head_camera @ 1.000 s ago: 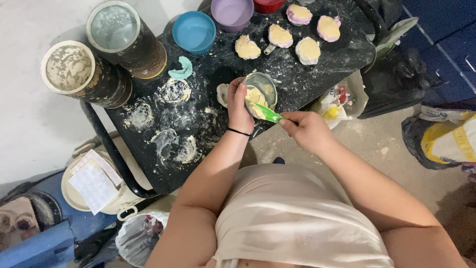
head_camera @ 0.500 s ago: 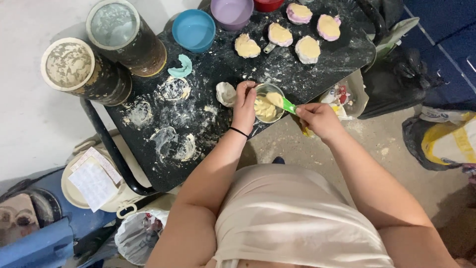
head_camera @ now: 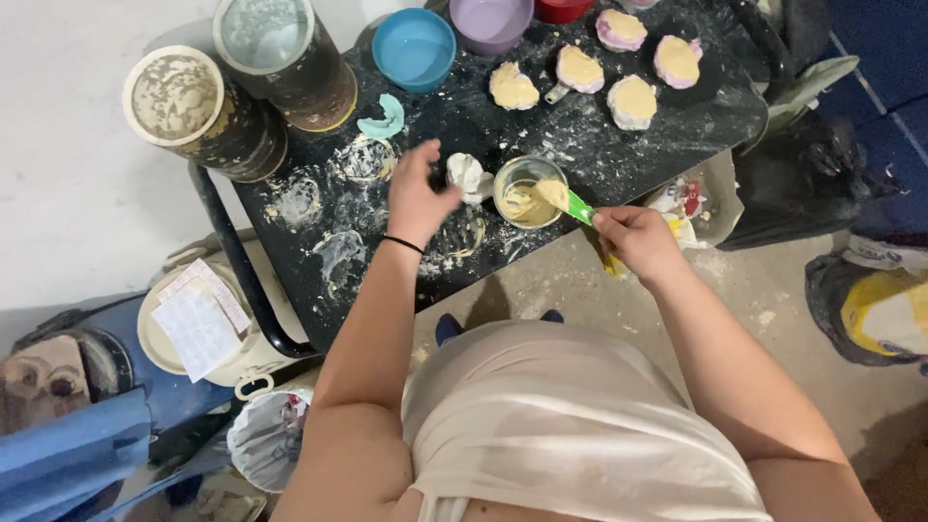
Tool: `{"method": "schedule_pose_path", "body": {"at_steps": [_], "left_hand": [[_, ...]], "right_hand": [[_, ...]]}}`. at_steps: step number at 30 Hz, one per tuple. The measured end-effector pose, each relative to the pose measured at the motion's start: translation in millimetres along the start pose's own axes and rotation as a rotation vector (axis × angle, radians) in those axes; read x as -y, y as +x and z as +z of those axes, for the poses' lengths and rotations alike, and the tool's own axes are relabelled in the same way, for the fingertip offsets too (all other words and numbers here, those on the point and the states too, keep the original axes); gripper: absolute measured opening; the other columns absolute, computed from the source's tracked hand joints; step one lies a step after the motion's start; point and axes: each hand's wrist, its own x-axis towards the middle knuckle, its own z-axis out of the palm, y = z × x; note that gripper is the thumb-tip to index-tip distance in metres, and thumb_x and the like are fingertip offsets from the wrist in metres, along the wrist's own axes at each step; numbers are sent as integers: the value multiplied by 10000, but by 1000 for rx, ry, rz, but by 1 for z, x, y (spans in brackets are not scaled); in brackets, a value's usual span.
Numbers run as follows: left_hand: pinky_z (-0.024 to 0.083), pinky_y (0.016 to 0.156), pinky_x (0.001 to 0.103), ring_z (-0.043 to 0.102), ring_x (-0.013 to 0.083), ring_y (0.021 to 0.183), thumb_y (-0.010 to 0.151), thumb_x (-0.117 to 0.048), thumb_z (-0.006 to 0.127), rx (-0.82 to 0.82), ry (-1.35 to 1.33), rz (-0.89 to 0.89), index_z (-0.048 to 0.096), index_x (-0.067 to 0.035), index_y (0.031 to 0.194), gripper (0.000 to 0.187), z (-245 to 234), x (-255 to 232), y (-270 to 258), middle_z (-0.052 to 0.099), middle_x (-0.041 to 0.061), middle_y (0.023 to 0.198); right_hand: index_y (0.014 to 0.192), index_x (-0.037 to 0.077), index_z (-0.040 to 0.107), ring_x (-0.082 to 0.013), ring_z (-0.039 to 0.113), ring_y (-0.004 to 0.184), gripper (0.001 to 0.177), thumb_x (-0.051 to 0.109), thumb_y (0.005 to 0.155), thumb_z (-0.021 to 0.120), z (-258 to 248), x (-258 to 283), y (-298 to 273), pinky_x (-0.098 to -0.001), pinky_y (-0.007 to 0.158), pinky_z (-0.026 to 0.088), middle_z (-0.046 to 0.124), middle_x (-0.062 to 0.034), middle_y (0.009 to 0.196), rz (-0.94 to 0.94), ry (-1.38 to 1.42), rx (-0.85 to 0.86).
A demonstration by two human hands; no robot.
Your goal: Mixing dental plaster in a bowl and using a spatula to fill multiple dental impression molds on a workbench.
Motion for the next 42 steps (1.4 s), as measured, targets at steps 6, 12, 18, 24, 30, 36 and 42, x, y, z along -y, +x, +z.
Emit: {"method": "schedule_pose_path", "body": {"at_steps": [6, 12, 18, 24, 30, 36, 42], "left_hand": [[435, 1093, 578, 500, 443, 1357, 607, -597, 959, 221, 423, -79, 346, -50, 1572, 1267, 17, -11, 6, 473, 210, 1462], [473, 1057, 528, 528, 408, 1340, 647, -559, 923, 330, 528, -102, 390, -38, 1503, 1134, 18, -16, 25, 487, 204, 1425], [497, 1030, 553, 516, 410, 1347, 623, -573, 935, 366, 518, -83, 361, -64, 1523, 1183, 17, -9, 32, 476, 195, 1451], [492, 1042, 581, 511, 434, 1367, 649, -498, 914, 313, 434, -121, 381, -51, 1507, 1104, 20, 0, 33, 485, 209, 1455], [471, 1102, 582, 511, 485, 1380, 794, -283, 907, 68, 97, -115, 308, -5, 1535, 992, -30, -50, 1, 487, 313, 1483], [537, 1043, 587, 613, 506, 1258, 757, -229, 954, 61, 13, 18, 379, -3, 1495, 963, -34, -118, -32, 625, 338, 1299], [539, 1038, 554, 641, 472, 1249, 781, -371, 868, 59, -3, 12, 343, -52, 1510, 953, -10, -118, -42, 655, 295, 1283]], "right_hand": [[1090, -59, 740, -122, 458, 473, 232, 163, 1028, 714, 3, 9, -1, -236, 462, 372, 575, -122, 591, -9, -31, 16], [1108, -73, 727, -115, 449, 484, 229, 137, 1018, 704, 12, 33, -13, -228, 467, 368, 554, -112, 606, 6, 10, 10], [1100, -66, 726, -110, 451, 486, 218, 136, 1025, 694, 10, 10, 0, -217, 468, 363, 556, -116, 595, 0, 28, 15], [1113, -68, 730, -109, 491, 519, 244, 158, 1025, 703, 10, 3, 2, -223, 477, 387, 584, -112, 618, -12, 18, 11], [1144, -47, 734, -128, 521, 540, 230, 151, 1036, 689, 22, 51, -20, -228, 489, 421, 582, -123, 622, -57, -34, -6], [1232, 108, 773, -209, 728, 911, 246, 259, 1049, 713, 45, 128, -41, -377, 826, 553, 754, -84, 850, -340, -423, -73], [1234, 175, 803, -238, 749, 827, 265, 206, 972, 792, 54, 125, -48, -323, 684, 579, 726, -8, 898, -828, -948, -279]]}}
